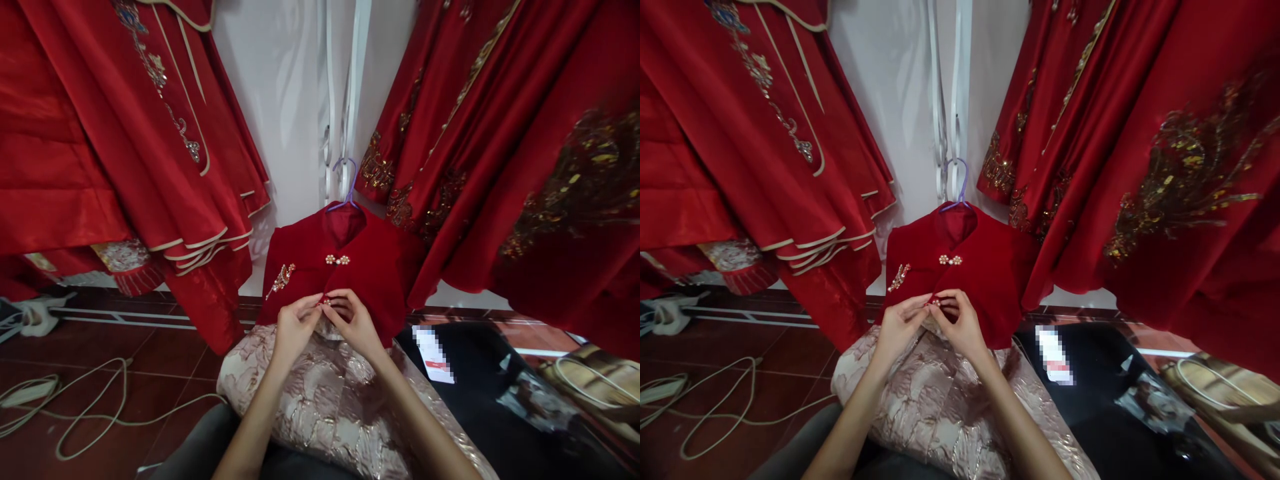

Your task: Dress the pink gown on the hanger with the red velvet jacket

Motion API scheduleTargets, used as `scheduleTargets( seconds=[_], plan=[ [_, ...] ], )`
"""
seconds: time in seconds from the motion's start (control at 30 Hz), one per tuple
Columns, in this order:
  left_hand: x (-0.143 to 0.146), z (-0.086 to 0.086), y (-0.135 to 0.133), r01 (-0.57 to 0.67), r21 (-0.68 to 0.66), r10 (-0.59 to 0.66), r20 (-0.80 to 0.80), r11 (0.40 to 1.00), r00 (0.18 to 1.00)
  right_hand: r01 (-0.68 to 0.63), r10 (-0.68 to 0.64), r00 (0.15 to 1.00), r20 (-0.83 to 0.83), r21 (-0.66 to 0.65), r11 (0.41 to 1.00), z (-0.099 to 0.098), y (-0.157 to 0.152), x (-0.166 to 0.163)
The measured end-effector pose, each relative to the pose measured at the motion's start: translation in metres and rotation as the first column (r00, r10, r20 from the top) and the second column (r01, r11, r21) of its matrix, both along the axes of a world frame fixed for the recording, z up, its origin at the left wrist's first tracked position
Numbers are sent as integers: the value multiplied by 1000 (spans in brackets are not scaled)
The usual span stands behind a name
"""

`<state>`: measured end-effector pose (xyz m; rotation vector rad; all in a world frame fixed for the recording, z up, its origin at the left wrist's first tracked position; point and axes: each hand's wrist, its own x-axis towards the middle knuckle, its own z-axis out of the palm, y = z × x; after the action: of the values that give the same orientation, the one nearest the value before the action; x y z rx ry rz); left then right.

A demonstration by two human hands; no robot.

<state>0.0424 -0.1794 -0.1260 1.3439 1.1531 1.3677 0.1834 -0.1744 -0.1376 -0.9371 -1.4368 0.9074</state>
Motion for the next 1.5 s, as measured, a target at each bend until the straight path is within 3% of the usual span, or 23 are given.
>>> scheduleTargets(
  seconds=[0.17, 0.23, 0.3, 0.37, 0.43, 0.57, 0.67, 0.77, 0.87, 0.97, 1.17, 1.5],
  plan=[
    [-10, 4, 4, -62, 78, 77, -217, 995, 973, -8, -1, 996, -87, -108, 994, -2, 5, 4],
    [-21, 12, 14, -125, 200, 185, -317, 972, 930, 5, -11, 998, -54, -101, 995, -1, 6, 8],
    [-34, 18, 31, -223, 343, 351, -374, 912, 859, -7, 8, 1000, 9, -76, 997, 1, 6, 14],
    [-45, 19, 49, -278, 402, 450, -438, 872, 778, -45, 49, 995, 81, -53, 998, 4, 4, 20],
    [-51, 12, 66, -259, 357, 417, -495, 898, 762, -99, 103, 984, 143, -41, 994, 8, 1, 26],
    [-40, -10, 81, -218, 277, 332, -486, 936, 808, -221, 223, 958, 179, -32, 975, 20, 5, 24],
    [-24, -20, 80, -237, 281, 330, -353, 930, 876, -237, 233, 962, 141, 12, 971, 28, 24, 6],
    [-15, -26, 77, -262, 259, 300, -120, 930, 946, -191, 180, 975, 129, 75, 979, 23, 56, -17],
    [-18, -29, 78, -266, 201, 265, 31, 943, 964, -56, 41, 982, 185, 76, 996, 8, 84, -32],
    [-27, -29, 81, -240, 159, 237, 39, 958, 971, -7, -8, 980, 200, 78, 997, -3, 95, -36],
    [-34, -25, 82, -155, 143, 152, 31, 977, 988, -39, 8, 981, 192, 157, 987, -4, 88, -33],
    [-32, -22, 80, -182, 168, 185, -1, 969, 983, 64, -101, 983, 154, 232, 971, -7, 82, -43]
  ],
)
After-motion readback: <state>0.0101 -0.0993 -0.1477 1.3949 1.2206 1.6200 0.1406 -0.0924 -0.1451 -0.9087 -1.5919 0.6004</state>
